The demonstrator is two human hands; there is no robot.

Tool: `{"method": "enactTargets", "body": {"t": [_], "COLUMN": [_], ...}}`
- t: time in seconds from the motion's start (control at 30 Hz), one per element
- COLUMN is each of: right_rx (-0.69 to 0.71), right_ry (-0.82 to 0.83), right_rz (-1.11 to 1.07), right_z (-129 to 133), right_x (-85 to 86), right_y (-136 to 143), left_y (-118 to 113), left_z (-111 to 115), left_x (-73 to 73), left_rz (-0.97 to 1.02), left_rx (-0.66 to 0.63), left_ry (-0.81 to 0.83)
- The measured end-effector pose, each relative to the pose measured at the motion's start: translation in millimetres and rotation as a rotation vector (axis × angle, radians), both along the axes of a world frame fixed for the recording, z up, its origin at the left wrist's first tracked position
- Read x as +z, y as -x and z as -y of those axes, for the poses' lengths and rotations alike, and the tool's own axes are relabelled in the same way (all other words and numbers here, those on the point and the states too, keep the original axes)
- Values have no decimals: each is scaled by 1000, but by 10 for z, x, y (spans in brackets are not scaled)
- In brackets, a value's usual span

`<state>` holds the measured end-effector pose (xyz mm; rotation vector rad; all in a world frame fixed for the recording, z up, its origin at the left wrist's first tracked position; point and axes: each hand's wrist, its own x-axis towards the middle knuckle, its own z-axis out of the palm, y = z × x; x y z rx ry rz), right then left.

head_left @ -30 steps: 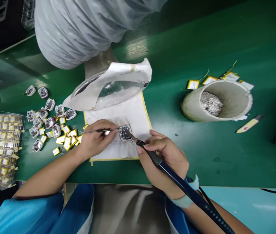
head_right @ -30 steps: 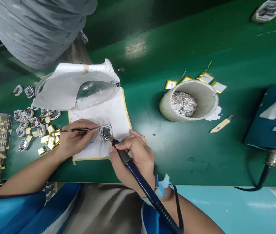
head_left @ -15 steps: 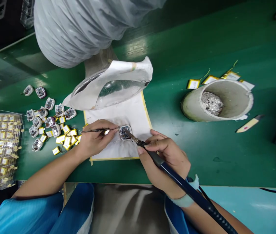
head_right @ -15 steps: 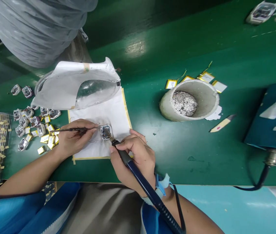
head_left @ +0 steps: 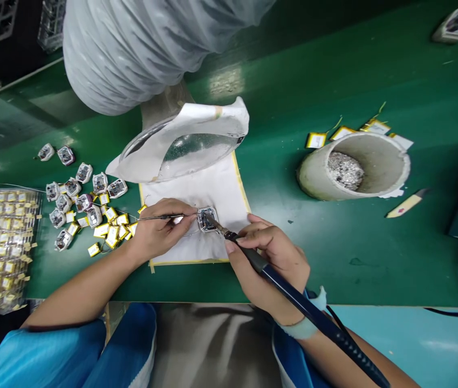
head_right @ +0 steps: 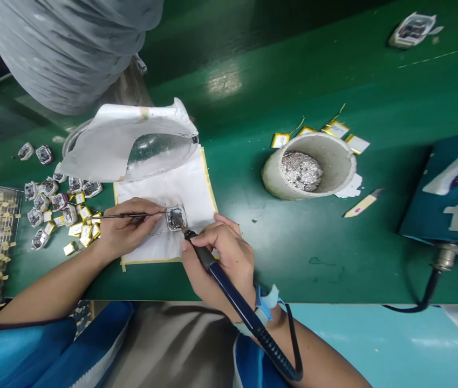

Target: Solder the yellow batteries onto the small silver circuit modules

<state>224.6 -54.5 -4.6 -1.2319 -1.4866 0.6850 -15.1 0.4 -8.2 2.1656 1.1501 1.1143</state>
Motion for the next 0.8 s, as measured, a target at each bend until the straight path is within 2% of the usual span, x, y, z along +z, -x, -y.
{"method": "enactTargets", "body": {"t": [0.53, 0.7, 0.8], "right_rx": [8, -12, -21], "right_ry": [-14, -5, -12], "right_rz": [65, -3, -10], "right_z": [-6, 0, 7], "right_x": [-7, -1, -15], "right_y": [15, 9, 13], "left_y": [0, 15, 34], "left_z": [-1, 8, 28], "left_x": [3, -13, -36], "left_rz": [-41, 19, 57], "left_rx": [3, 8, 53], "left_ry": [24, 53, 59]}}
